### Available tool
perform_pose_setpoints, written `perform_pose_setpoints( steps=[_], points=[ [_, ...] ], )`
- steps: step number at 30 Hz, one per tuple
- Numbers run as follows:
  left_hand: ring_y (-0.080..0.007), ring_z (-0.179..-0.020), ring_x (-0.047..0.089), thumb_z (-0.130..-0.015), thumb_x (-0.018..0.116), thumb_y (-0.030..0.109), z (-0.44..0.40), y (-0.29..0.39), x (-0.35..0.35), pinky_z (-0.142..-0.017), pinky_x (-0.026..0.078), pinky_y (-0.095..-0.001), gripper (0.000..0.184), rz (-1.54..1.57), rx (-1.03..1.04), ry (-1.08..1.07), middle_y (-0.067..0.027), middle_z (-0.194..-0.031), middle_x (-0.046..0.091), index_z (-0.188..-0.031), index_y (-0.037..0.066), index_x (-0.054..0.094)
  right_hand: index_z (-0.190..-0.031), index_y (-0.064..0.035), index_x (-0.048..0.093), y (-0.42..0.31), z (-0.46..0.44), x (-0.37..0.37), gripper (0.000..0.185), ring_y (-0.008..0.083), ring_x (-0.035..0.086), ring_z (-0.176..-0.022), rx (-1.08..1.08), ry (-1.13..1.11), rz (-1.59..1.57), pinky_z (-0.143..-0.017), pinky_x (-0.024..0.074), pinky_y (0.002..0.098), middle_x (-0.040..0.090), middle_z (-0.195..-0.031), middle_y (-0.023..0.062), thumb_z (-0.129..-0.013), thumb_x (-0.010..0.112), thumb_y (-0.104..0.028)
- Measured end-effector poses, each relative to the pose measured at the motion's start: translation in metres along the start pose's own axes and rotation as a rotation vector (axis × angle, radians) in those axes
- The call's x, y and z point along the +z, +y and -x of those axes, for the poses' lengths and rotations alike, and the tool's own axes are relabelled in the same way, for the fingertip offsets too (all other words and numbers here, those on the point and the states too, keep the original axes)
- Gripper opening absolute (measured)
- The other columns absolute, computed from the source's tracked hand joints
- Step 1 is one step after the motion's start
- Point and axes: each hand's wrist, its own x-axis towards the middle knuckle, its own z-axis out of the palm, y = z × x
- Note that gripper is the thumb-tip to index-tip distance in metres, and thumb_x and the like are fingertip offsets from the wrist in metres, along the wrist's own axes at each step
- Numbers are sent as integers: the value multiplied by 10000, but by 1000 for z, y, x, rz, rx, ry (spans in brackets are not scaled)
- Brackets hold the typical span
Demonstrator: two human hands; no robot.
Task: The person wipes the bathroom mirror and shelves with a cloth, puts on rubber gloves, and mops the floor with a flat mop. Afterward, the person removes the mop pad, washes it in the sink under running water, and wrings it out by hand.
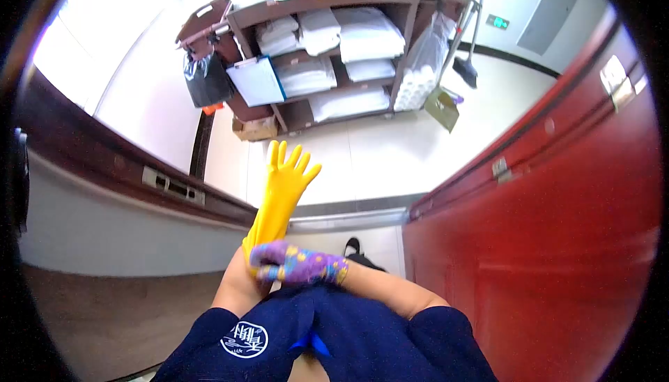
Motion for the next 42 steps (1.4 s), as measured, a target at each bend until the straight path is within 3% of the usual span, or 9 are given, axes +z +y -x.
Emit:
perform_pose_setpoints(
  steps=[4, 13, 14, 17, 20, 26, 31, 38, 42],
  points=[
    [-74, -798, 563, -801, 735, 94, -79, 7, 50, -715, 426, -178, 374, -622, 297, 115, -7, -951, 636, -1151, 38, 616, -949, -24, 544, -15, -15, -74, 127, 122, 513, -799, -10, -41, 123, -718, 442, 299, 573, -844, 59, -878, 585, -121],
    [-200, -857, 631, -794, 703, 112, -292, 108, 136, -799, 487, -284, 231, -1489, 731, -69, -126, -936, 673, -1005, 20, 679, -998, -4, 601, -31, -11, -280, 214, 89, 563, -647, 145, 900, -18, -610, 468, 233, 602, -770, 33, -918, 592, -202],
    [-201, -844, 631, -805, 690, 113, -310, 125, 162, -778, 493, -293, 226, -1640, 1006, -215, -125, -937, 674, -1010, 20, 673, -929, -18, 605, -38, -19, -314, 187, 79, 552, -635, 85, 964, -57, -575, 440, 219, 598, -744, 22, -919, 591, -204],
    [-272, -1007, 610, -783, 679, 102, -377, 162, 231, -906, 448, -341, 303, -1712, 938, -490, -152, -1074, 650, -1079, 45, 650, -980, -38, 608, -73, -75, -417, 193, 77, 566, -687, 0, 1015, 32, -570, 437, 213, 604, -822, 9, -905, 618, -216],
    [-366, -1094, 558, -734, 701, 121, -460, 169, 269, -969, 414, -410, 397, -1833, 1442, -699, -162, -1106, 634, -1122, 77, 631, -887, -65, 589, -96, -161, -515, 212, 68, 512, -686, -88, 1122, 48, -591, 412, 214, 558, -776, -25, -872, 665, -262],
    [-396, -1282, 376, -660, 734, 270, -589, 162, 291, -1099, 167, -537, 487, -2116, 1553, -844, -166, -1328, 496, -1110, 109, 639, -946, -31, 558, -122, -267, -623, 336, 79, 497, -701, 218, 1190, -227, -610, 415, 245, 531, -747, -21, -799, 750, -264],
    [-379, -1256, 414, -598, 701, 215, -625, 189, 300, -1083, 197, -544, 412, -2136, 1579, -831, -159, -1281, 536, -986, 84, 662, -942, -37, 636, -197, -238, -641, 185, 102, 573, -796, -262, 1053, 284, -736, 488, 250, 613, -859, 30, -824, 673, -175],
    [-369, -1216, 446, -574, 719, 179, -627, 194, 303, -1061, 245, -543, 444, -2049, 1622, -792, -159, -1233, 560, -1001, 84, 642, -982, -45, 632, -355, -120, -614, 211, 215, 638, -904, -807, 1032, -62, -782, 525, 334, 658, -999, 110, -834, 638, -194],
    [-333, -1163, 509, -761, 713, 236, -592, 166, 327, -1050, 315, -421, 411, -2154, 1176, -737, -163, -1218, 578, -1119, 55, 621, -1056, -29, 588, -365, -38, -609, 270, 237, 600, -734, -791, 797, -29, -690, 513, 410, 569, -823, 84, -893, 563, -241]
  ],
)
